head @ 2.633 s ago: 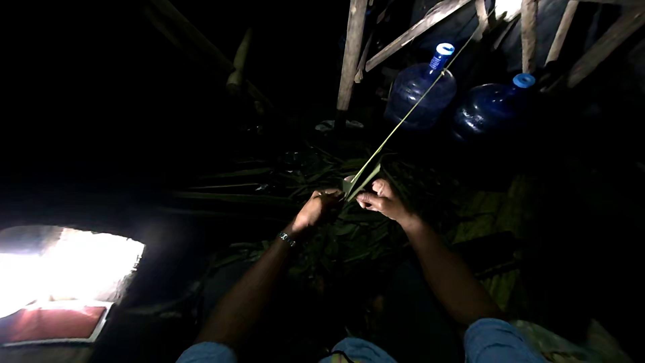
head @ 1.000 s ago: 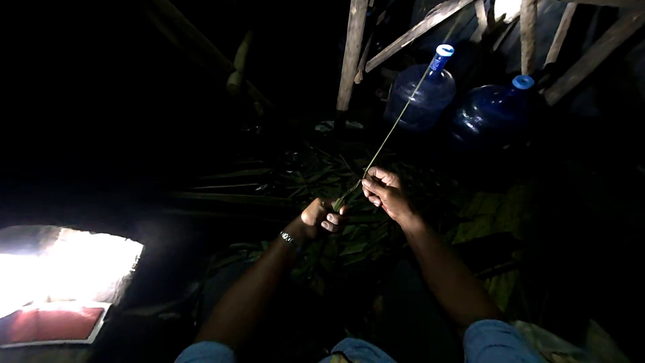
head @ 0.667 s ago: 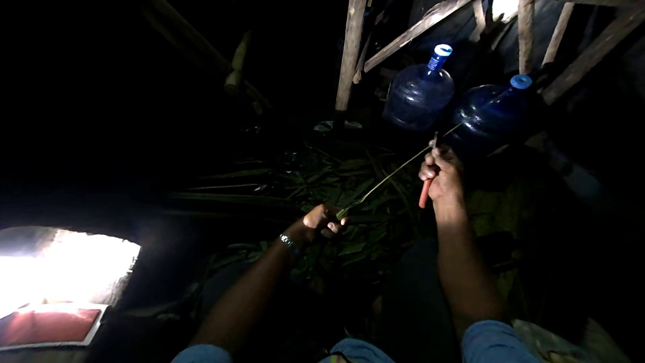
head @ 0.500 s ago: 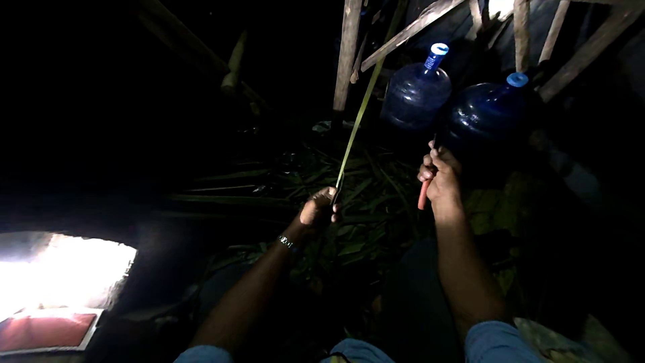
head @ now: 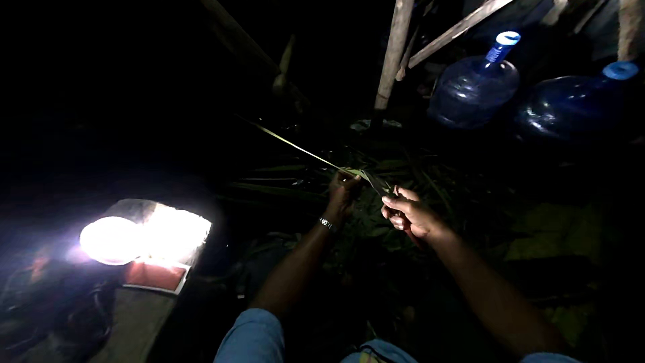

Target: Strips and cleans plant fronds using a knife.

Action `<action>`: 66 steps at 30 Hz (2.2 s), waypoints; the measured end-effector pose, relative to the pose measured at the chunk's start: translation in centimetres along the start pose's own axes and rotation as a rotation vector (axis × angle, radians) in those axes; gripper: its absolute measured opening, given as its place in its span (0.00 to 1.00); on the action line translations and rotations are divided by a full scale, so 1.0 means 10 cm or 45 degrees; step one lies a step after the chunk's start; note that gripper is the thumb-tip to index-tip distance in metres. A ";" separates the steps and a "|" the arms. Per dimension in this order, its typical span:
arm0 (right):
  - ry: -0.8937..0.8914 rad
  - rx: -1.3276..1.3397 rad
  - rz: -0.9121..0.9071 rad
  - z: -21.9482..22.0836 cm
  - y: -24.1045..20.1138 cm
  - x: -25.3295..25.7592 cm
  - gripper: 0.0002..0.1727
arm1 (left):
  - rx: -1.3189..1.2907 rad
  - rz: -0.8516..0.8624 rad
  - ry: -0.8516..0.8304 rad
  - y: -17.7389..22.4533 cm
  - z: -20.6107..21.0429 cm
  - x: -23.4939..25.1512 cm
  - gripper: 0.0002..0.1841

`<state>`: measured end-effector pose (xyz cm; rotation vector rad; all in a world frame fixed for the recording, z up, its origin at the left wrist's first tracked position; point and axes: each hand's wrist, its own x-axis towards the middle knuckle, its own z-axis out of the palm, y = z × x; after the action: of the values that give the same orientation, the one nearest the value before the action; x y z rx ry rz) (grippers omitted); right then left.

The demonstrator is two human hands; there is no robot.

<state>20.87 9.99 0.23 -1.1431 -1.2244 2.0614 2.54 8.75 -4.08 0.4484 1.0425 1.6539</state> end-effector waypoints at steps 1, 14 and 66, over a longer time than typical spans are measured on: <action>0.021 0.040 -0.012 0.01 0.01 0.01 0.14 | -0.020 -0.037 0.025 0.00 0.01 -0.01 0.15; 0.604 -0.003 -0.406 -0.53 -0.22 0.13 0.16 | 0.297 0.024 0.005 0.06 0.02 -0.01 0.15; 0.500 0.206 -0.403 -0.41 -0.18 0.15 0.12 | -0.015 -0.015 0.125 0.00 0.19 -0.20 0.15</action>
<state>23.49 13.93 0.17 -1.1278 -0.9564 1.5786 4.63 7.72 -2.60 0.3553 1.1048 1.6843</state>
